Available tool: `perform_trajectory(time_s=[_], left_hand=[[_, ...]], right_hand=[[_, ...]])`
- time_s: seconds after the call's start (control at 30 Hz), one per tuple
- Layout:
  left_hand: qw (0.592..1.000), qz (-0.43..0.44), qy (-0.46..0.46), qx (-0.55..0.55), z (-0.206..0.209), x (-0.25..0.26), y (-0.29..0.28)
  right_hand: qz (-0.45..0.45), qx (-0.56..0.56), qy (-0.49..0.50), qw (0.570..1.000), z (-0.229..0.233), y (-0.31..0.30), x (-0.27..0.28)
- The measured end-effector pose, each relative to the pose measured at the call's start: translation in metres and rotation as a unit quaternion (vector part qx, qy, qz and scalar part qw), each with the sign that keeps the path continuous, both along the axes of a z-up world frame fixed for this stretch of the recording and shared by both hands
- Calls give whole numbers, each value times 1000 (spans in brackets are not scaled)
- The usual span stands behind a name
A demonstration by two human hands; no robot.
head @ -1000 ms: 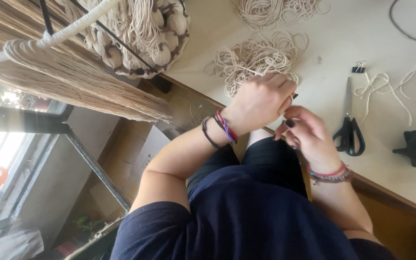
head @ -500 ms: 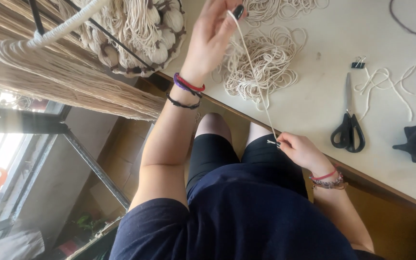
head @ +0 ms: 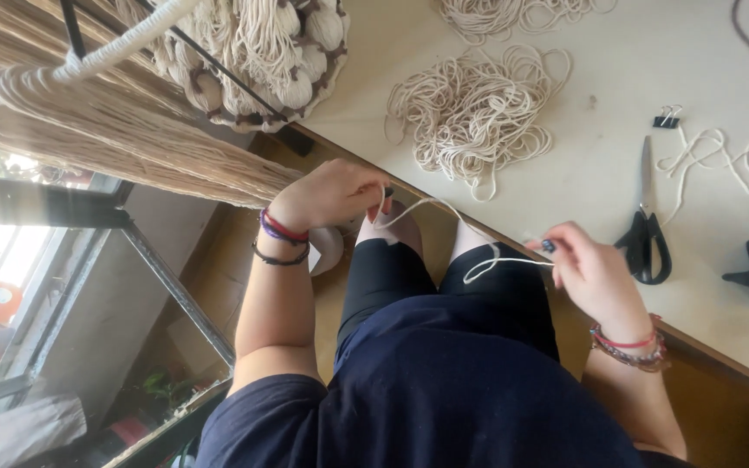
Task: Attaching bundles of white string to a circular metal frame to create a macrame piece.
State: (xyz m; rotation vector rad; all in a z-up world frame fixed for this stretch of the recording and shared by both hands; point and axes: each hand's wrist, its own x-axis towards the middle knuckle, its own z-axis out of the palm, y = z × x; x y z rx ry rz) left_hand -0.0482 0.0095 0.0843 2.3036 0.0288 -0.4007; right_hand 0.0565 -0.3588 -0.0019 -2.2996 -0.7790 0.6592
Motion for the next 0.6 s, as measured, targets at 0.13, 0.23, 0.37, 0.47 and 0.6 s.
perform_trajectory(time_s=[0.13, 0.23, 0.37, 0.47, 0.6], left_hand=[[980, 61, 13, 190, -56, 18, 10], [971, 88, -151, 166, -68, 83, 2], [961, 178, -109, 182, -115, 186, 2], [914, 181, -231, 282, -200, 258, 24], [901, 129, -143, 388, -233, 291, 25]], right_hand=[[-36, 173, -96, 980, 0, 0, 4], [-63, 186, -84, 977, -9, 6, 6], [-62, 184, -55, 979, -16, 15, 2], [-90, 188, -13, 978, -13, 17, 1], [-110, 193, 36, 974, -19, 12, 7]])
